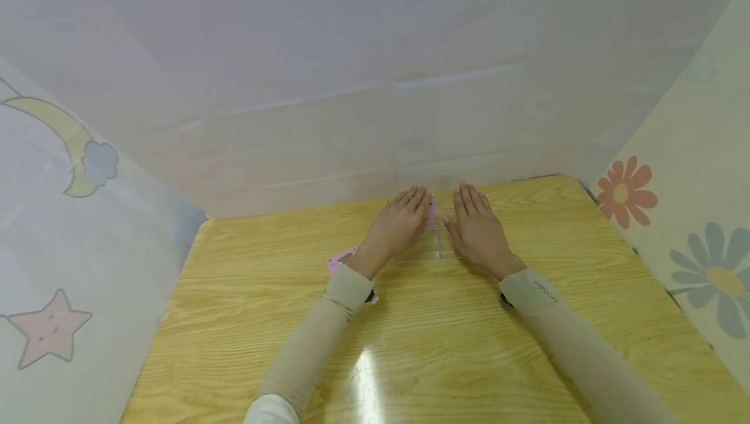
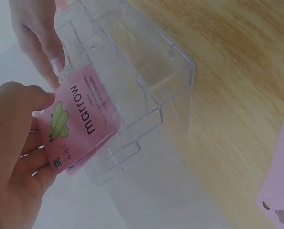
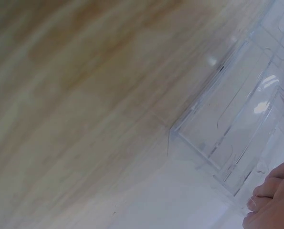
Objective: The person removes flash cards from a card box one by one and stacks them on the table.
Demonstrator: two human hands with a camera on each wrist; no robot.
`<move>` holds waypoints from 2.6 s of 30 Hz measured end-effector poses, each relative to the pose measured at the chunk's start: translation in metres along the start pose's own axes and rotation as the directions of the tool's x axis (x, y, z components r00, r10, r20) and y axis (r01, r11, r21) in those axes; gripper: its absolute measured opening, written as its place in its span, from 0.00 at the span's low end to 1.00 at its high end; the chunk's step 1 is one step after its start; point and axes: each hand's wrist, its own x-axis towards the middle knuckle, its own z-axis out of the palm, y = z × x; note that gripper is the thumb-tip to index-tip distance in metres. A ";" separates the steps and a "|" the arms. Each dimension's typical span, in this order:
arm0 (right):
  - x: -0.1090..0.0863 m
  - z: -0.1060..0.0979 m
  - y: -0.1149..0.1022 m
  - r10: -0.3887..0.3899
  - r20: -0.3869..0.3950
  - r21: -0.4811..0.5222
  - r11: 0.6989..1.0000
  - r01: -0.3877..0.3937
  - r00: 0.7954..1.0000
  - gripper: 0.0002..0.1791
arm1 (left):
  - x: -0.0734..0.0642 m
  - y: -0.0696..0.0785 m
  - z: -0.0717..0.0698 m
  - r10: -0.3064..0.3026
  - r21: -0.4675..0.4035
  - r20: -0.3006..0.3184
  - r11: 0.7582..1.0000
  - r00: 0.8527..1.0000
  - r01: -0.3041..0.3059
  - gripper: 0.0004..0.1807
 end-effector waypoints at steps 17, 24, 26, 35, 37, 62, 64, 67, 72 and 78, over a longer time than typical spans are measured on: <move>-0.003 -0.005 -0.003 -0.016 0.001 -0.005 1.000 0.016 1.000 0.40 | -0.014 0.002 -0.008 0.045 0.030 -0.028 0.999 0.999 -0.044 0.31; -0.002 -0.007 -0.004 -0.012 -0.004 -0.005 1.000 0.012 1.000 0.40 | -0.019 0.002 -0.011 0.054 0.060 -0.068 0.997 0.996 -0.050 0.30; -0.002 -0.006 -0.003 -0.008 0.005 -0.002 1.000 0.008 1.000 0.41 | -0.018 0.002 -0.014 0.044 0.029 -0.060 0.999 0.997 -0.042 0.29; -0.002 -0.004 -0.002 0.004 0.021 -0.001 1.000 -0.004 1.000 0.40 | -0.010 -0.004 -0.027 0.009 -0.204 0.013 0.979 1.000 -0.006 0.22; -0.002 -0.004 -0.002 0.010 0.028 -0.001 1.000 -0.010 1.000 0.41 | -0.010 -0.005 -0.028 0.004 -0.262 0.031 0.965 1.000 0.004 0.21; -0.004 -0.003 -0.002 -0.001 0.000 0.025 1.000 0.001 1.000 0.40 | -0.026 -0.037 -0.058 -0.060 -0.621 0.032 0.781 0.998 0.067 0.26; -0.003 -0.003 -0.003 -0.002 -0.001 0.021 1.000 0.002 1.000 0.40 | -0.028 -0.042 -0.058 -0.067 -0.657 0.033 0.750 0.997 0.073 0.24; -0.002 -0.004 -0.003 0.001 -0.006 0.013 1.000 -0.001 1.000 0.41 | -0.033 -0.047 -0.058 -0.076 -0.703 0.034 0.707 0.997 0.078 0.24; -0.002 -0.005 -0.004 0.007 -0.003 0.009 1.000 -0.007 1.000 0.40 | -0.042 -0.057 -0.056 -0.109 -0.756 0.035 0.647 0.993 0.098 0.25; -0.003 -0.007 -0.006 0.006 0.009 0.013 1.000 -0.006 1.000 0.40 | -0.049 -0.071 -0.056 -0.112 -0.773 0.015 0.629 0.994 0.082 0.23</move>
